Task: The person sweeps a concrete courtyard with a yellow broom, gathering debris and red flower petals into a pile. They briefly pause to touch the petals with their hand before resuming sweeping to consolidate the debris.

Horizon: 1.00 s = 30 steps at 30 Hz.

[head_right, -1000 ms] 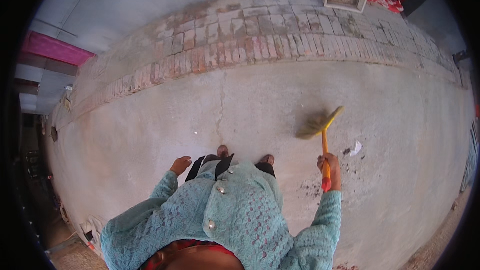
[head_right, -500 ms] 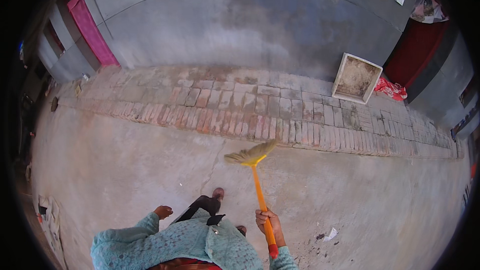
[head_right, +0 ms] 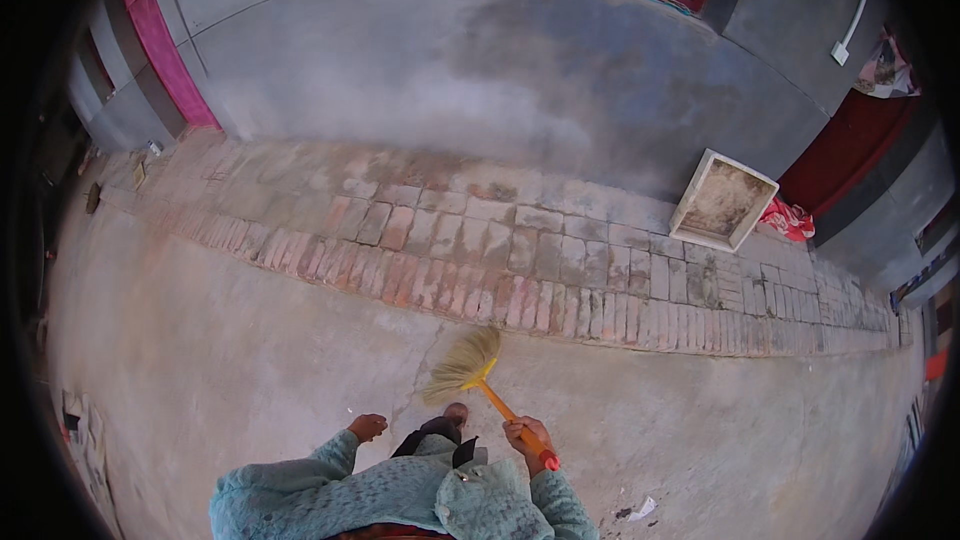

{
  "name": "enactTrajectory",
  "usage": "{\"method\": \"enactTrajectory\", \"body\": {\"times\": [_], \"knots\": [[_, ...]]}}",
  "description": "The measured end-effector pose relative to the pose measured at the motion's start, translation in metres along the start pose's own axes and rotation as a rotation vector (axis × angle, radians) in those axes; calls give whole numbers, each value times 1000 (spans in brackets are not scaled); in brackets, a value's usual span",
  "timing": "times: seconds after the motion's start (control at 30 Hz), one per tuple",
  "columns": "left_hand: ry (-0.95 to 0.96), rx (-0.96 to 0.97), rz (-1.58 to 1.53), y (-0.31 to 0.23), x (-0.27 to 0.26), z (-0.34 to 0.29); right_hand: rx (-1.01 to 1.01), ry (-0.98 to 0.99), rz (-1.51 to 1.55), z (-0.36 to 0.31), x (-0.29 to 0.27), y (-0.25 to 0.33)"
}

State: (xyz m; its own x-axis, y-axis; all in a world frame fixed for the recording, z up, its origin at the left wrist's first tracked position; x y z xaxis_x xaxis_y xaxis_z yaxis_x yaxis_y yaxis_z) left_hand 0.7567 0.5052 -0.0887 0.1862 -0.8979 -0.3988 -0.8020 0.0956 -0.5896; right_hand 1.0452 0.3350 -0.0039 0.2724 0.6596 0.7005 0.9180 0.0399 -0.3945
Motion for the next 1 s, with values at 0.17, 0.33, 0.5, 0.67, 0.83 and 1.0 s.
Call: {"method": "enactTrajectory", "body": {"times": [0.17,0.33,0.5,0.67,0.83,1.0], "knots": [[-57,340,952,-50,-28,42,-282,111,95,-79,-3,76],[-134,58,177,-62,-55,71,-406,63,181,-165,-36,144],[2,-23,473,-133,-18,40,-591,-56,105,-251,-57,215],[45,-156,313,-107,16,26,-525,-132,-18,-276,-42,224],[-8,-419,-17,-165,28,30,-556,-63,-109,-312,-26,206],[47,-134,317,-181,33,76,-303,188,1,-273,-15,211]]}}
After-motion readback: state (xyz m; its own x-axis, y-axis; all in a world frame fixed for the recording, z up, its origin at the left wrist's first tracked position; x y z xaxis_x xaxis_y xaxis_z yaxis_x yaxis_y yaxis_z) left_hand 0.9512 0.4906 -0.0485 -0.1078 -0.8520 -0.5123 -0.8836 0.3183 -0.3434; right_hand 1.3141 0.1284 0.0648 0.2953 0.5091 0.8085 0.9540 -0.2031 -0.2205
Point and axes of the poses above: each hand's wrist, its own z-axis towards the middle knuckle, its own x-axis out of the palm, y = z × x, the point moved 10 cm from there along z, towards the middle knuckle, and after that the axes turned 4 degrees about -z, right-handed, at the moved point
